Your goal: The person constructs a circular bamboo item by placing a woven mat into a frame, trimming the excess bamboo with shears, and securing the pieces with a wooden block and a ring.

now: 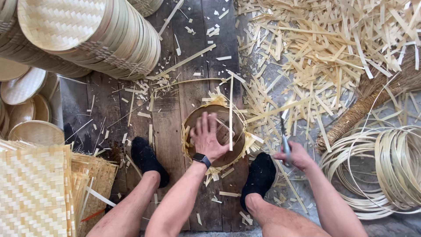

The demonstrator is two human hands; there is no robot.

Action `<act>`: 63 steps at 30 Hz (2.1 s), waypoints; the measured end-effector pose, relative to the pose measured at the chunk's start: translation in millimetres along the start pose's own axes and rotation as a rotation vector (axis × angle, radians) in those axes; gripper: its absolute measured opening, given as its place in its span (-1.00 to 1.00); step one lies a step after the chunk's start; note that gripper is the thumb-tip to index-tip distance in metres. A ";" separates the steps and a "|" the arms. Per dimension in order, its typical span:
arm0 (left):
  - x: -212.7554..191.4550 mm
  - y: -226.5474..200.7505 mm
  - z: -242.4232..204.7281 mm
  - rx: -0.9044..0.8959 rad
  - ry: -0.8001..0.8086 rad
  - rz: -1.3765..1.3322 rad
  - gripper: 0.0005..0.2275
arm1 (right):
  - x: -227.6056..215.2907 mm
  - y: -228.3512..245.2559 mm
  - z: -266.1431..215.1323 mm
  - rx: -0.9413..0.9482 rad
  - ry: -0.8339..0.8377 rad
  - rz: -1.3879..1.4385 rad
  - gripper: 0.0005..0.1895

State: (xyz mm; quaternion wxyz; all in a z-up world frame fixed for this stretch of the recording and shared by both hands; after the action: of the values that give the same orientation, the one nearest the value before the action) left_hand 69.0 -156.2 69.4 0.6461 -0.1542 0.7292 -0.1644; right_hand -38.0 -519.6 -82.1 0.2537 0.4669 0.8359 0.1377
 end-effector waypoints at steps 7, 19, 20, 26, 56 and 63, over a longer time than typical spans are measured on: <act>16.3 -13.9 0.5 -0.101 0.153 0.011 0.33 | -20.8 123.1 -60.1 -0.389 -0.591 -0.911 -0.07; 17.8 -37.0 1.2 0.026 0.217 0.056 0.29 | -9.6 125.5 0.4 -0.211 -0.291 -1.102 -0.67; 18.0 -36.7 1.6 0.052 0.229 0.061 0.29 | -14.3 123.0 0.2 -0.245 -0.325 -1.091 -0.70; 21.6 -36.8 1.9 0.107 0.287 0.088 0.32 | -8.9 172.0 -22.0 -0.506 -0.712 -1.246 -0.46; 33.6 -40.1 -7.5 0.401 0.561 0.213 0.41 | 8.4 172.5 -5.6 -0.358 -0.470 -1.237 -0.48; 30.4 -38.7 -9.2 0.528 0.538 0.250 0.37 | -12.5 131.8 11.2 -0.293 -0.342 -1.119 -0.56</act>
State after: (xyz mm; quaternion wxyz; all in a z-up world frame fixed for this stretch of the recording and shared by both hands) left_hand 56.7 -203.8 60.3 0.4643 0.1558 0.8183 -0.3008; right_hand 67.2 -461.0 -26.1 0.4802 -0.0681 0.8743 0.0197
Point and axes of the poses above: each hand's wrist, its own z-axis towards the middle knuckle, its own x-axis out of the palm, y = z × x, the point moved 9 cm from there along z, towards the middle knuckle, and after that the axes turned 7 degrees about -z, right-handed, at the moved point
